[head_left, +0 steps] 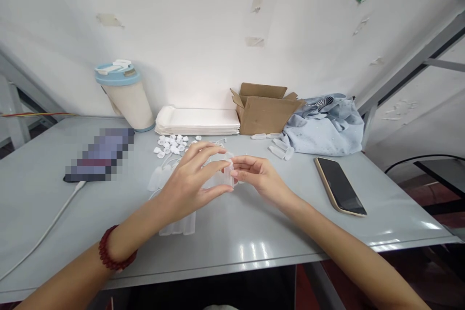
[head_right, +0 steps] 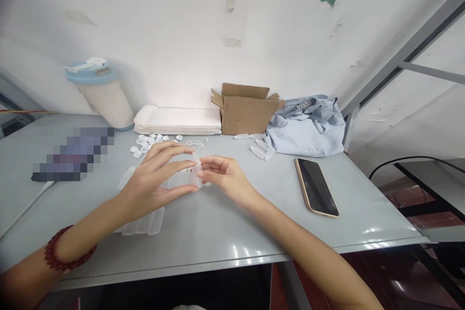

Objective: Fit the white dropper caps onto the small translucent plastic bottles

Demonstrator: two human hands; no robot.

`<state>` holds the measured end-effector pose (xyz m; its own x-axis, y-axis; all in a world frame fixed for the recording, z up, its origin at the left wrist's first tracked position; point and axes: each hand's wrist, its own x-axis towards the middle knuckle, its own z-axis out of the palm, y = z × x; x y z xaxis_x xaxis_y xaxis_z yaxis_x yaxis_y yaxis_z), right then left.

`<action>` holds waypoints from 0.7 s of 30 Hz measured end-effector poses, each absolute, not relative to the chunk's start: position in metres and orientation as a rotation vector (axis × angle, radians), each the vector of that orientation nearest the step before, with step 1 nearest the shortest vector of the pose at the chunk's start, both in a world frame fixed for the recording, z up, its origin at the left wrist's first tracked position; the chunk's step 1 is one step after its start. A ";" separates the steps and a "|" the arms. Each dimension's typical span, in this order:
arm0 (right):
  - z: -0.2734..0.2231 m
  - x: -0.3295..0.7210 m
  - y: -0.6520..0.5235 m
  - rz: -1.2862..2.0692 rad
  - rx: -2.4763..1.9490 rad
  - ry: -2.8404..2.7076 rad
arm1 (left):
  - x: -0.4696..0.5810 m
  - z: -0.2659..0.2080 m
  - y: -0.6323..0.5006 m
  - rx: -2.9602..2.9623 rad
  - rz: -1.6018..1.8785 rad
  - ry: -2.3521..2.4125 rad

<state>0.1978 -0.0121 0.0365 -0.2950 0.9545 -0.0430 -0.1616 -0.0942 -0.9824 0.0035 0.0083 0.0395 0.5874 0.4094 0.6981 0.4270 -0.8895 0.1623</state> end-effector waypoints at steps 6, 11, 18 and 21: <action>0.031 0.199 -0.011 1.576 -0.968 -1.209 | 0.003 0.040 0.008 -2.772 -1.165 -0.737; 0.031 0.200 -0.010 1.576 -0.948 -1.208 | 0.003 0.041 0.007 -2.717 -1.142 -0.794; 0.032 0.199 -0.010 1.604 -0.966 -1.187 | 0.003 0.039 0.007 -2.755 -1.136 -0.765; 0.033 0.199 -0.010 1.624 -0.940 -1.196 | 0.003 0.037 0.008 -2.798 -1.130 -0.728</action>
